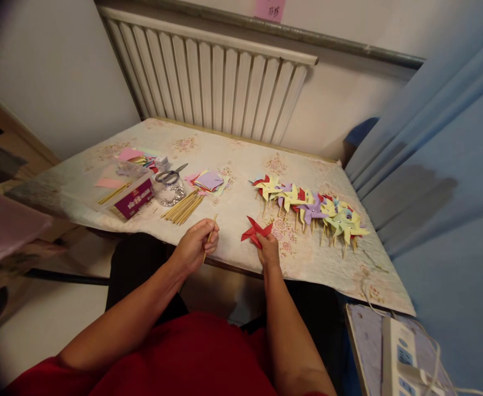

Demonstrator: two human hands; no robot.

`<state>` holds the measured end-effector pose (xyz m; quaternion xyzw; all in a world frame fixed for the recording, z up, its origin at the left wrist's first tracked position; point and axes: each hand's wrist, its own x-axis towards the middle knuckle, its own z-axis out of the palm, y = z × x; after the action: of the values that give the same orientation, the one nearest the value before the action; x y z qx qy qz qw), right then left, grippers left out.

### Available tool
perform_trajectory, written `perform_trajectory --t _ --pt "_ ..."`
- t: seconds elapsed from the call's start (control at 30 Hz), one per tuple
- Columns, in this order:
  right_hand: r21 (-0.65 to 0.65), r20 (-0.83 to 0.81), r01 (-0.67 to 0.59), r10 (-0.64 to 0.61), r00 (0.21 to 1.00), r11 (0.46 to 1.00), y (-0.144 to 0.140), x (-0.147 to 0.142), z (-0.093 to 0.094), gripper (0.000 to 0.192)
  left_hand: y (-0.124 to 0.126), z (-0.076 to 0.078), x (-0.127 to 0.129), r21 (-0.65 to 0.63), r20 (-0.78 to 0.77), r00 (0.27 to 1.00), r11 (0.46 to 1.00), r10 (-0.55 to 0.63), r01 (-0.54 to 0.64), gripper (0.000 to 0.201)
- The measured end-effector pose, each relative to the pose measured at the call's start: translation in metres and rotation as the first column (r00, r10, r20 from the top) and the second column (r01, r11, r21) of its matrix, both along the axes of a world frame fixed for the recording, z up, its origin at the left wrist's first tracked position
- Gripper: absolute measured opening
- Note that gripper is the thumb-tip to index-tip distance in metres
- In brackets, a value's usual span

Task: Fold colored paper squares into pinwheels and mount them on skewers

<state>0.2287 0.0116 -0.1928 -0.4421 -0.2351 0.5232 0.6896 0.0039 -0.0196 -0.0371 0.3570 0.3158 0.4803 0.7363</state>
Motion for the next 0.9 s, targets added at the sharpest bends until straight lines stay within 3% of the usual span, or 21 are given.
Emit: perform_trajectory --t 0.9 --pt "0.021 0.020 -0.012 0.012 1.000 1.000 0.0021 0.0029 -0.0074 0.018 -0.0039 -0.0011 -0.0022 0.058 -0.051 0.998 0.998 -0.021 0.024 0.019"
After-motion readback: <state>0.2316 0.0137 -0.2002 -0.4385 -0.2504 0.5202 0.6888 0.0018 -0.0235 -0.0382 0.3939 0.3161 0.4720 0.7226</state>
